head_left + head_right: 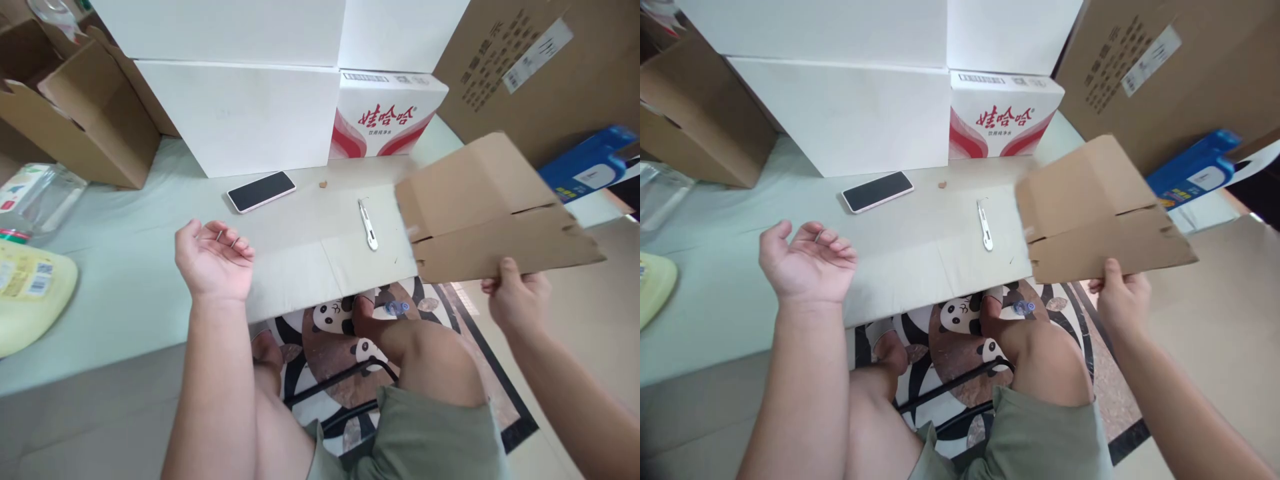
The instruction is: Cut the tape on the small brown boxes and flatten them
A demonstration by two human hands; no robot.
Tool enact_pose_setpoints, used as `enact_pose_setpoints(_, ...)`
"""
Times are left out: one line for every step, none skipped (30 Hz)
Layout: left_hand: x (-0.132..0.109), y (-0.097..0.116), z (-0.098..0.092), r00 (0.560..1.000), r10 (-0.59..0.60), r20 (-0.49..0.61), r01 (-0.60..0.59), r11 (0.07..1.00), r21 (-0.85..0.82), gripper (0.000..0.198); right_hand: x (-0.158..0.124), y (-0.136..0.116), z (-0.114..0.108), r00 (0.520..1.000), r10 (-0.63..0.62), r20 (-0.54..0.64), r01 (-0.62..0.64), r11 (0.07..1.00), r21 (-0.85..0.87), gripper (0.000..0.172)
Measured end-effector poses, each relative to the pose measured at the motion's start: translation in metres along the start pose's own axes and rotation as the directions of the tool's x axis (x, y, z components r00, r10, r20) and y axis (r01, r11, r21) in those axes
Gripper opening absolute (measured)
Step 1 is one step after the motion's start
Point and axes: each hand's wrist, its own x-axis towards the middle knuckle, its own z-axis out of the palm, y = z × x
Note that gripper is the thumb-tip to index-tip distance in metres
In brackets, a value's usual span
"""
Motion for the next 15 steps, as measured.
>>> enact_pose_setpoints(0.001,0.001,-0.003,1.000,0.007,0.011,-0.007,1.000,0.018,0.029,0.013,-0.002,-0.010,0.998,-0.036,-0.042,0.032,0.996,-0.085,0.042)
enact_pose_setpoints(0.002,0.001,-0.005,1.000,0.018,0.024,-0.019,0.999,0.039,0.030,0.028,-0.008,-0.014,0.995,-0.066,-0.079,0.054,0.988,-0.145,0.037)
enact_pose_setpoints(0.004,0.001,-0.008,0.999,0.030,0.039,-0.032,0.998,0.061,0.030,0.044,-0.015,-0.014,0.989,-0.085,-0.122,0.063,0.984,-0.167,0.033)
enact_pose_setpoints(0.005,0.001,-0.009,0.997,0.043,0.056,-0.047,0.996,0.078,0.030,0.062,-0.025,-0.009,0.987,-0.089,-0.133,0.067,0.984,-0.163,0.030)
enact_pose_setpoints(0.006,0.000,-0.010,0.996,0.053,0.070,-0.060,0.994,0.092,0.030,0.080,-0.036,0.000,0.982,-0.091,-0.163,0.071,0.990,-0.122,0.029)
enact_pose_setpoints(0.007,0.000,-0.010,0.995,0.061,0.078,-0.068,0.993,0.100,0.030,0.097,-0.047,0.013,0.984,-0.083,-0.159,0.070,0.994,-0.086,0.031)
enact_pose_setpoints(0.008,-0.001,-0.009,0.995,0.064,0.082,-0.073,0.992,0.102,0.030,0.112,-0.056,0.026,0.991,-0.064,-0.116,0.058,0.997,-0.053,0.031)
enact_pose_setpoints(0.008,-0.002,-0.007,0.995,0.067,0.076,-0.074,0.992,0.099,0.029,0.123,-0.063,0.040,0.998,-0.038,-0.052,0.037,0.999,-0.019,0.033)
enact_pose_setpoints(0.007,-0.002,-0.004,0.996,0.066,0.060,-0.071,0.993,0.089,0.029,0.130,-0.068,0.053,0.999,-0.020,0.031,0.020,1.000,0.008,0.033)
enact_pose_setpoints(0.007,-0.002,-0.001,0.997,0.062,0.034,-0.065,0.995,0.073,0.028,0.133,-0.069,0.064,0.993,-0.008,0.115,0.005,1.000,0.027,0.034)
enact_pose_setpoints(0.006,-0.001,0.002,0.998,0.055,0.003,-0.055,0.997,0.053,0.028,0.132,-0.067,0.073,0.981,0.000,0.194,-0.007,0.999,0.037,0.035)
enact_pose_setpoints(0.005,0.000,0.005,0.998,0.047,-0.033,-0.046,0.998,0.032,0.028,0.127,-0.062,0.079,0.964,0.005,0.266,-0.015,0.999,0.034,0.036)
enact_pose_setpoints(0.004,0.001,0.007,0.997,0.040,-0.071,-0.039,0.999,0.015,0.029,0.120,-0.055,0.082,0.945,0.016,0.325,-0.023,1.000,0.020,0.036)
enact_pose_setpoints(0.003,0.002,0.008,0.995,0.034,-0.098,-0.034,0.999,0.004,0.030,0.111,-0.047,0.085,0.929,0.033,0.369,-0.034,0.999,-0.004,0.035)
enact_pose_setpoints(0.003,0.004,0.009,0.994,0.032,-0.107,-0.032,0.999,-0.001,0.030,0.103,-0.039,0.086,0.914,0.055,0.403,-0.046,0.998,-0.033,0.034)
